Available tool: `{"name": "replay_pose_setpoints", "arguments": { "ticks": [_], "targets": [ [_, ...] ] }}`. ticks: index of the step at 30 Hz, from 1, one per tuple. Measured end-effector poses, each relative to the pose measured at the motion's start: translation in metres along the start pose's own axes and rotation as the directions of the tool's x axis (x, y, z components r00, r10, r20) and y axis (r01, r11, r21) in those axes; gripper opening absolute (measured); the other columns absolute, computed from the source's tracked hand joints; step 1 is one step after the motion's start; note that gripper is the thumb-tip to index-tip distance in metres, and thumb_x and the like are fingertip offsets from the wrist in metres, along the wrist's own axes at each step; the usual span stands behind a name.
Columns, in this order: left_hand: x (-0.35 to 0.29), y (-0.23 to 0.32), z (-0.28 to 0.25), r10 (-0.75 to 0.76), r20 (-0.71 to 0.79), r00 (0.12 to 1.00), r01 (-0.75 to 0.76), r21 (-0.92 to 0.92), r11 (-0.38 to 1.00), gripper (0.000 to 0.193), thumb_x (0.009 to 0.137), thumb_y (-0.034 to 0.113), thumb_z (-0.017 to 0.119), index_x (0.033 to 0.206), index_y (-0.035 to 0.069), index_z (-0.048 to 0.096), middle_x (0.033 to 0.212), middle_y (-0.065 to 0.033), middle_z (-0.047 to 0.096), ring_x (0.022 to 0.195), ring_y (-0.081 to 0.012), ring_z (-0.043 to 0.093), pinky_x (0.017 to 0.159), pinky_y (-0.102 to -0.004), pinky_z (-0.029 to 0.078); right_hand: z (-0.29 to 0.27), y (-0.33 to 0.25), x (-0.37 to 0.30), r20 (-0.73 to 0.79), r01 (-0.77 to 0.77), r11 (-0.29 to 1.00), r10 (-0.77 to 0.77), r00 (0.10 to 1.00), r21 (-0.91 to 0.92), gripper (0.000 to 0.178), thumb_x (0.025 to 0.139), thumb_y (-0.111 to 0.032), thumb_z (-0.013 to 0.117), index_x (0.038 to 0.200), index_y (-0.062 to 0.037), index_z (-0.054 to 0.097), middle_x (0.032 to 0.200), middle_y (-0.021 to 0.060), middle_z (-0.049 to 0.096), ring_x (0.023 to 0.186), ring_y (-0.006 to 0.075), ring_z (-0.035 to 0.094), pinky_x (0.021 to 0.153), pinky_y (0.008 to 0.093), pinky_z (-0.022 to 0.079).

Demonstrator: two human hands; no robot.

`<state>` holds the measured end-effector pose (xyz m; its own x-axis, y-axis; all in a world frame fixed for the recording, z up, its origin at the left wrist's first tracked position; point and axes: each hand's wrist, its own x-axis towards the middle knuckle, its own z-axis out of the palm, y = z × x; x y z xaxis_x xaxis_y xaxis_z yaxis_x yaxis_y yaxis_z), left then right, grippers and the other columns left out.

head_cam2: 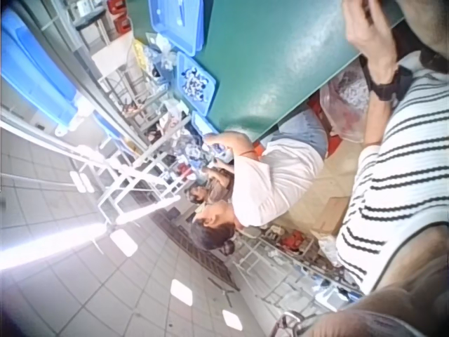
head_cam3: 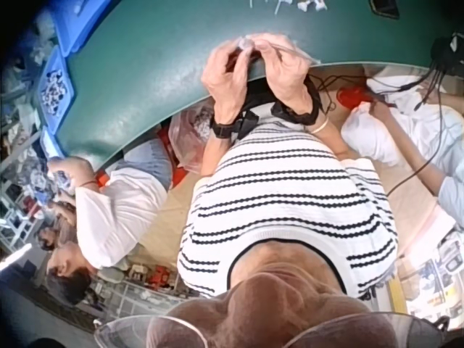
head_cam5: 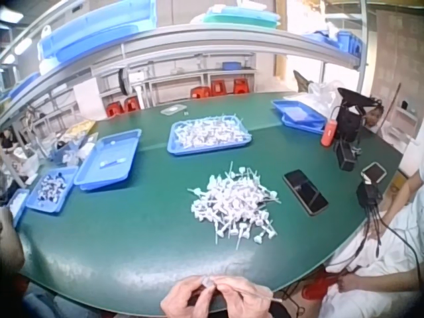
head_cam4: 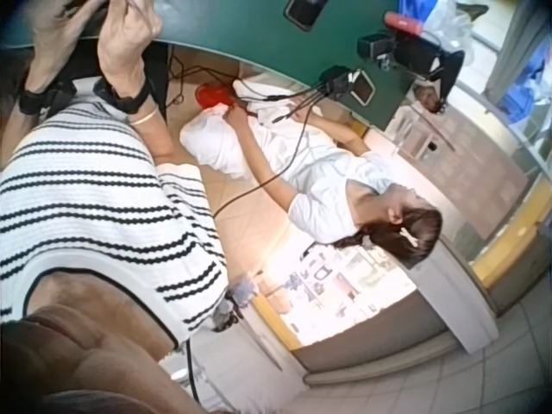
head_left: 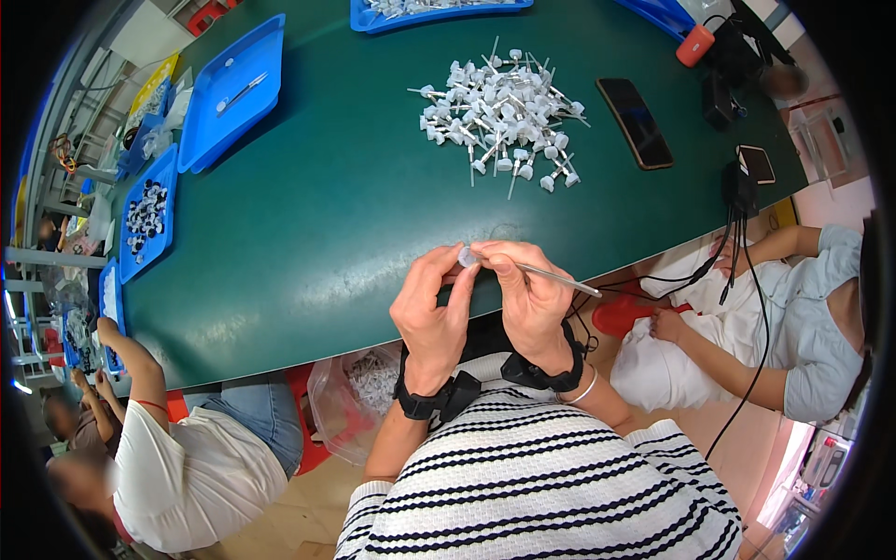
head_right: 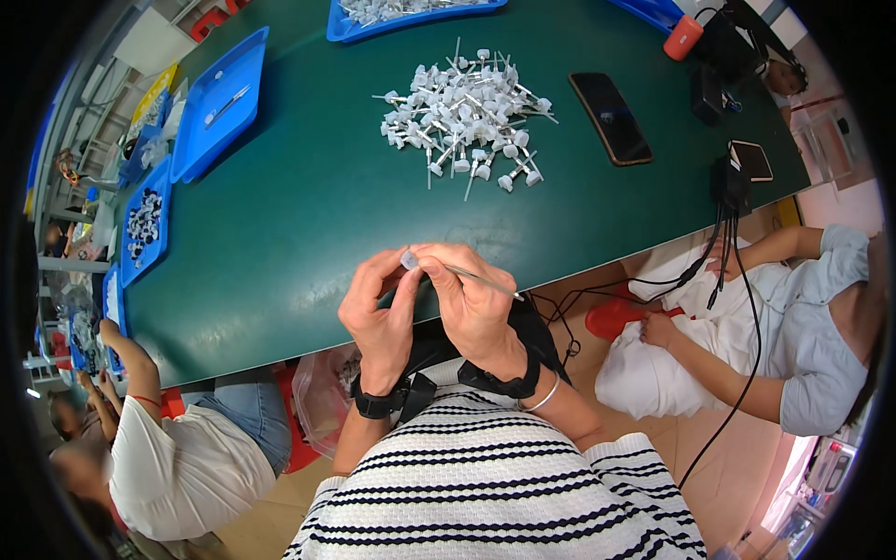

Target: The person uses tweezers to pick up small white plastic components from a pile on a green table and inserts a thin metal pin into each one. The person handles the items one at a time, repeating the insertion action continuously.

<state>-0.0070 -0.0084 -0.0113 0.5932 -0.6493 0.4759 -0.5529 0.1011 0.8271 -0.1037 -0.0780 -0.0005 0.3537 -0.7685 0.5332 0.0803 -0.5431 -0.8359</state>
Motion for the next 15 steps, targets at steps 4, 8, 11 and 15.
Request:
{"name": "replay_pose_setpoints", "arguments": {
  "ticks": [4, 8, 11, 15],
  "targets": [
    [0.0007, 0.0071, -0.003, -0.109, 0.043, 0.993, 0.113, -0.078, 0.991, 0.022, 0.083, -0.004, 0.073, 0.105, -0.002, 0.069, 0.104, -0.0125, 0.068, 0.088, -0.0173, 0.069, 0.077, -0.028, 0.058, -0.0006, 0.0011, 0.0008, -0.01, -0.032, 0.998, 0.033, 0.999, 0.049, 0.017, 0.098, -0.01, 0.06, 0.098, 0.0062, 0.066, 0.094, 0.0139, 0.072, 0.081, 0.0189, 0.071, 0.073, 0.0294, 0.059],
    [-0.0004, 0.0058, -0.0028, -0.191, 0.072, 0.979, 0.2, -0.172, 0.964, 0.021, 0.086, -0.003, 0.071, 0.107, -0.003, 0.069, 0.107, -0.012, 0.067, 0.093, -0.0163, 0.067, 0.081, -0.0278, 0.058, 0.0018, 0.0001, 0.0034, -0.048, -0.014, 0.998, 0.017, 0.999, 0.063, 0.011, 0.095, -0.008, 0.064, 0.096, 0.0027, 0.068, 0.09, 0.0107, 0.073, 0.074, 0.0193, 0.071, 0.064, 0.0277, 0.056],
    [-0.0005, 0.0058, -0.0032, -0.208, 0.088, 0.974, 0.222, -0.195, 0.955, 0.022, 0.086, -0.003, 0.071, 0.108, -0.004, 0.069, 0.109, -0.012, 0.067, 0.095, -0.0163, 0.067, 0.082, -0.0275, 0.058, 0.0006, 0.0005, 0.0045, -0.039, 0.006, 1.0, -0.005, 0.999, 0.024, 0.011, 0.094, -0.008, 0.065, 0.096, 0.002, 0.069, 0.09, 0.0103, 0.073, 0.073, 0.0192, 0.071, 0.063, 0.0275, 0.056],
    [-0.0001, 0.006, -0.0026, -0.199, 0.101, 0.975, 0.216, -0.202, 0.955, 0.023, 0.086, -0.004, 0.07, 0.109, -0.003, 0.068, 0.109, -0.0119, 0.066, 0.095, -0.0163, 0.067, 0.082, -0.0275, 0.058, -0.0015, -0.0011, 0.006, -0.033, 0.017, 1.0, -0.017, 0.999, -0.003, 0.011, 0.094, -0.008, 0.065, 0.095, 0.0017, 0.069, 0.089, 0.0097, 0.073, 0.072, 0.0191, 0.07, 0.062, 0.0277, 0.055]
  ]
}}
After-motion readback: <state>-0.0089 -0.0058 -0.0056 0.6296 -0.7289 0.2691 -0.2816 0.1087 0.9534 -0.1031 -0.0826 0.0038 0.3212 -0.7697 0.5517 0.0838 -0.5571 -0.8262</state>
